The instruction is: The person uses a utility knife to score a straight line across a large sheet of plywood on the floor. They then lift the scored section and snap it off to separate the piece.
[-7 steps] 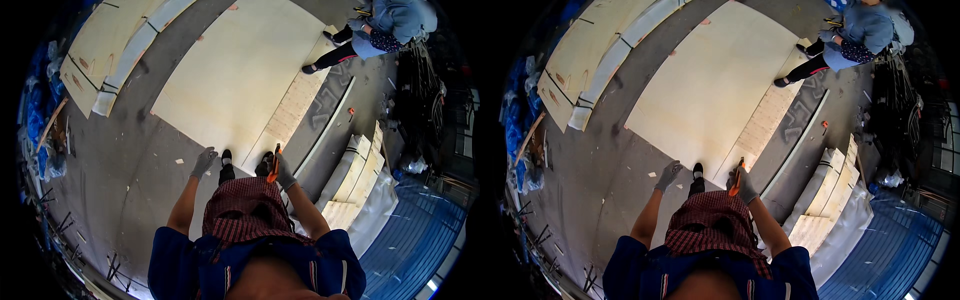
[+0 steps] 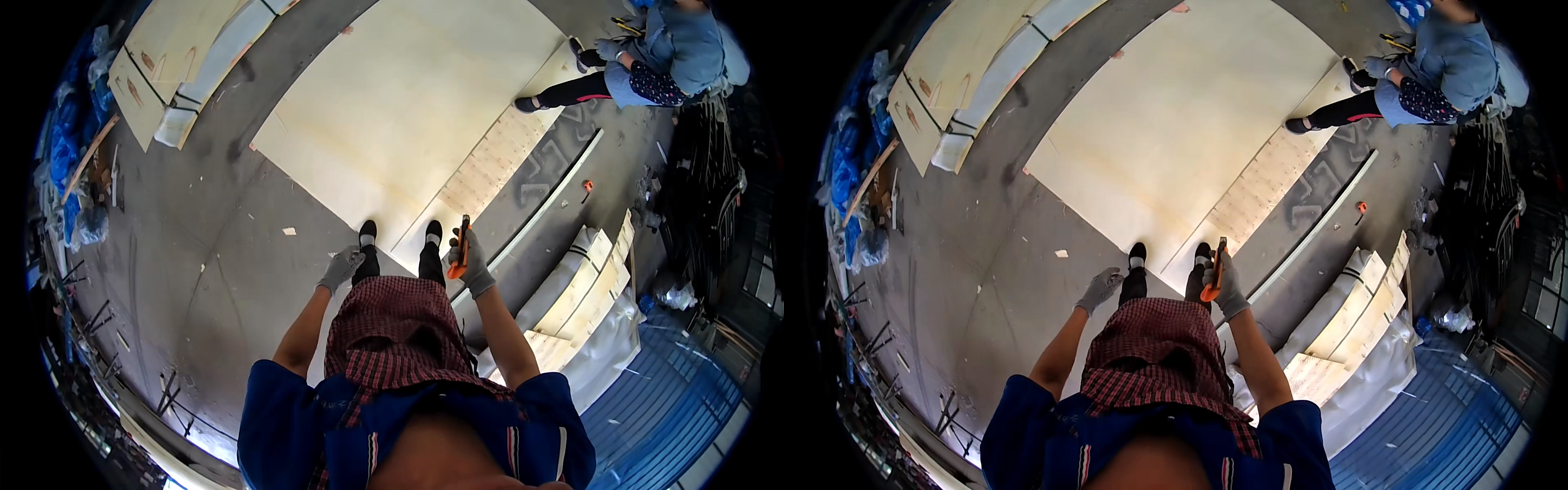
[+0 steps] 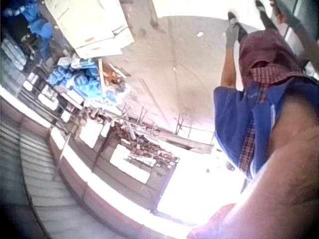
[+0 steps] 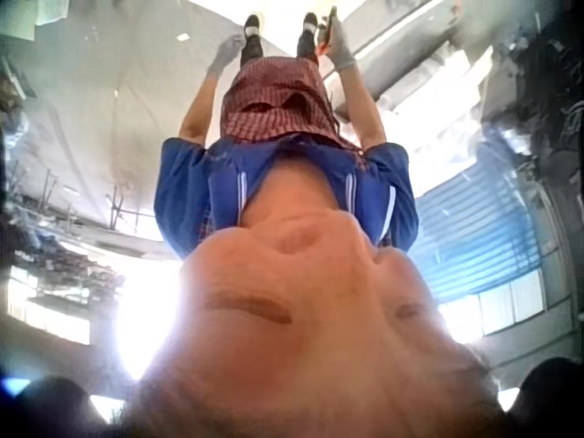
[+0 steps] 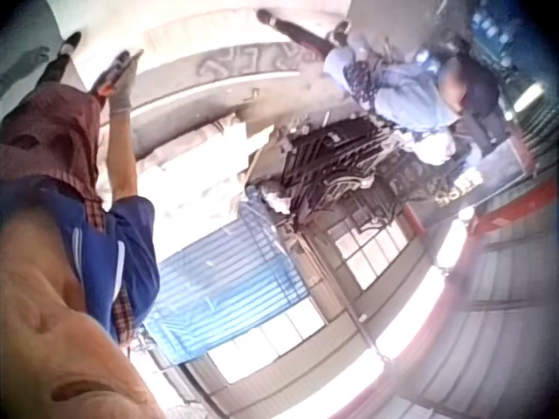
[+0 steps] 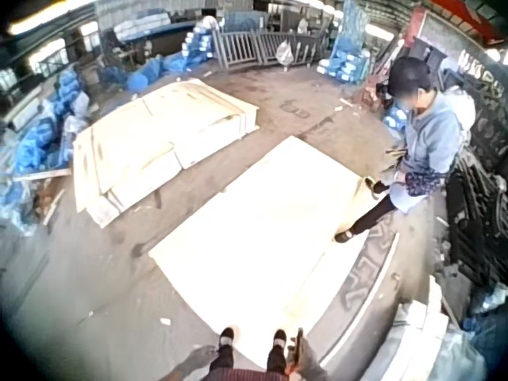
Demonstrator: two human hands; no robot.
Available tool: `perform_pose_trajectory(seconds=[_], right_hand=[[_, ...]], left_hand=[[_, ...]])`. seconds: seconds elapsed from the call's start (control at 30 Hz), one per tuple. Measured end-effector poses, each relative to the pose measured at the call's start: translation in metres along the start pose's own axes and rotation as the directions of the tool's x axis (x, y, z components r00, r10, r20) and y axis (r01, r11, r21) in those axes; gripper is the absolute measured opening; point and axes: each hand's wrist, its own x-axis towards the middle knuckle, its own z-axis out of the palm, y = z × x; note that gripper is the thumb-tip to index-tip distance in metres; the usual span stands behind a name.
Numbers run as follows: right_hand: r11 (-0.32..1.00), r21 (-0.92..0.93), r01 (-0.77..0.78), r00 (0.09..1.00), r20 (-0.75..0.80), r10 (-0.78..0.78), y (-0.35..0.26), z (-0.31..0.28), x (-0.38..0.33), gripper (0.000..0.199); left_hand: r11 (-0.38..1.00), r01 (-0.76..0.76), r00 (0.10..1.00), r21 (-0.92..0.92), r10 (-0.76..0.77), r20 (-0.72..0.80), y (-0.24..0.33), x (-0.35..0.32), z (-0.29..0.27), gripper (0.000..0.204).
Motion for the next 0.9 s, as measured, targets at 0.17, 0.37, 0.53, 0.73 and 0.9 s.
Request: perform_pose_trajectory(seconds=[0.17,0.37,0.53,0.73,0.9], right_hand=[[0.986,0.084,-0.145,0.971,0.204,0.125,-0.035,-0.032,0.004,0.043],[0.978,-0.163,-0.134,0.989,0.047,0.143,-0.066,-0.042,0.035,0.036],[0.892,-0.427,-0.149,0.979,0.060,0.192,-0.088,-0.062,0.034,0.035],[0.664,-0.741,-0.100,0.992,-0.025,0.121,-0.065,-0.029,0.047,0.036],[0.368,-0.927,-0.070,0.971,0.021,0.238,-0.035,0.000,0.067,0.031]], left_hand=[[0.775,-0.163,0.971,0.610,0.236,-0.041,-0.041,-0.065,0.079,0.034],[0.866,-0.239,0.930,0.440,0.335,-0.153,-0.020,-0.099,0.174,0.036],[0.764,-0.346,0.879,0.545,0.467,-0.097,0.015,-0.128,0.240,0.033],[0.788,-0.285,0.887,0.546,0.433,-0.161,0.000,-0.098,0.245,0.038],[0.880,-0.159,0.839,0.447,0.359,-0.409,-0.017,-0.108,0.241,0.034]])
